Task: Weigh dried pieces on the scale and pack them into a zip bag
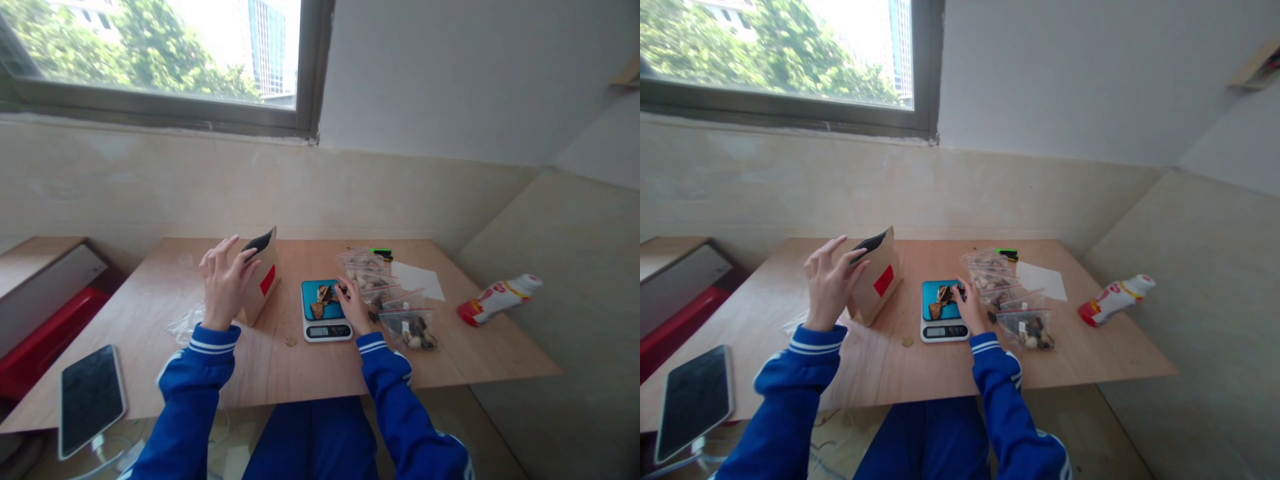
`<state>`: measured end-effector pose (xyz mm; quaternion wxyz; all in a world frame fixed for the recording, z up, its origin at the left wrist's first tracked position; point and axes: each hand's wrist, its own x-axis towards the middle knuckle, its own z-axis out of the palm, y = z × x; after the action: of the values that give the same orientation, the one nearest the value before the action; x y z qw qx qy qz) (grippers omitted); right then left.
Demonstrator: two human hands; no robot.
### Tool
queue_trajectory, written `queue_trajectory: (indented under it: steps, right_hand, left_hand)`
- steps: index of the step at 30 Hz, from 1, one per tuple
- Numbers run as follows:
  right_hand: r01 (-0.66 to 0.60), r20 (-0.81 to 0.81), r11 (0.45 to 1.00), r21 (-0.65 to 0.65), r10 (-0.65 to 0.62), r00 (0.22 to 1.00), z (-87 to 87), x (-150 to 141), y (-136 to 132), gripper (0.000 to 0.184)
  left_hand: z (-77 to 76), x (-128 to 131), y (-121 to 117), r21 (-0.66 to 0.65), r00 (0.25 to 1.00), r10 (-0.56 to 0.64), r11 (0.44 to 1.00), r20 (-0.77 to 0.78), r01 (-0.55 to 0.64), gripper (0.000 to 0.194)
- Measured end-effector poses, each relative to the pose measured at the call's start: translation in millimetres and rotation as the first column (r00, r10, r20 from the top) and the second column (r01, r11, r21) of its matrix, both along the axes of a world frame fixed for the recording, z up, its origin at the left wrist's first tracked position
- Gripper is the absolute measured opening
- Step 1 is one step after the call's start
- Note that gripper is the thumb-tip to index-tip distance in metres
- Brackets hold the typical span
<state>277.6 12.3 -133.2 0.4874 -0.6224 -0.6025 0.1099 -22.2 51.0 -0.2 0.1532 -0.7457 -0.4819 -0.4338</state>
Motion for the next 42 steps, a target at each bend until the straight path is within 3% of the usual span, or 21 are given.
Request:
queue_trajectory:
  steps: [3, 5, 7, 8, 10, 13, 16, 23, 33, 38, 42]
  right_hand:
    - [-0.017, 0.045, 0.999, -0.033, 0.018, 0.999, -10.6, 1, 8, 0.048]
    - [-0.033, 0.034, 0.997, -0.065, 0.035, 0.999, -17.6, 0, 10, 0.054]
    - [-0.059, -0.027, 0.994, -0.096, 0.057, 0.998, -21.6, -1, 11, 0.059]
    - [-0.077, -0.066, 0.991, -0.107, 0.07, 0.995, -22.0, -2, 11, 0.06]
    - [-0.111, -0.138, 0.987, -0.118, 0.094, 0.986, -19.7, -2, 9, 0.059]
    - [-0.141, -0.191, 0.981, -0.133, 0.114, 0.975, -11.6, 3, 5, 0.059]
    - [-0.167, -0.221, 0.977, -0.131, 0.135, 0.966, -3.7, 9, 0, 0.062]
    - [-0.079, -0.28, 0.994, -0.078, 0.054, 0.959, 2.2, 15, -28, 0.059]
    - [-0.097, -0.356, 0.99, -0.1, 0.055, 0.933, -23.6, 18, -56, 0.057]
    - [-0.058, -0.33, 0.994, -0.089, 0.026, 0.944, -26.9, 16, -67, 0.052]
    - [-0.048, -0.329, 0.994, -0.098, 0.013, 0.944, -30.9, 15, -75, 0.048]
  left_hand:
    - [-6.9, 8, -18, 0.034, 0.999, 0.013, 0.999, 0.034, -0.014, 0.031]
    - [-21.6, 13, -35, 0.046, 0.995, 0.019, 0.999, 0.099, -0.023, 0.032]
    - [-45.0, 18, -55, 0.001, 0.99, -0.071, 0.997, 0.123, 0.072, 0.029]
    - [-58.8, 19, -65, -0.093, 0.981, -0.162, 0.981, 0.103, 0.172, 0.028]
    - [-86.6, 22, -81, -0.339, 0.941, -0.332, 0.879, 0.07, 0.335, 0.028]
    - [-119.6, 24, -93, -0.57, 0.931, -0.361, 0.754, 0.053, 0.325, 0.029]
    - [-136.5, 24, -93, -0.664, 0.938, -0.343, 0.693, 0.038, 0.281, 0.031]
    - [-145.5, 27, -82, -0.673, 0.925, -0.378, 0.673, 0.042, 0.306, 0.022]
    - [-142.8, 33, -77, -0.673, 0.928, -0.363, 0.666, 0.082, 0.32, 0.014]
    - [-141.1, 30, -72, -0.713, 0.927, -0.343, 0.61, 0.154, 0.344, 0.017]
    - [-130.7, 33, -67, -0.753, 0.905, -0.316, 0.511, 0.285, 0.415, 0.019]
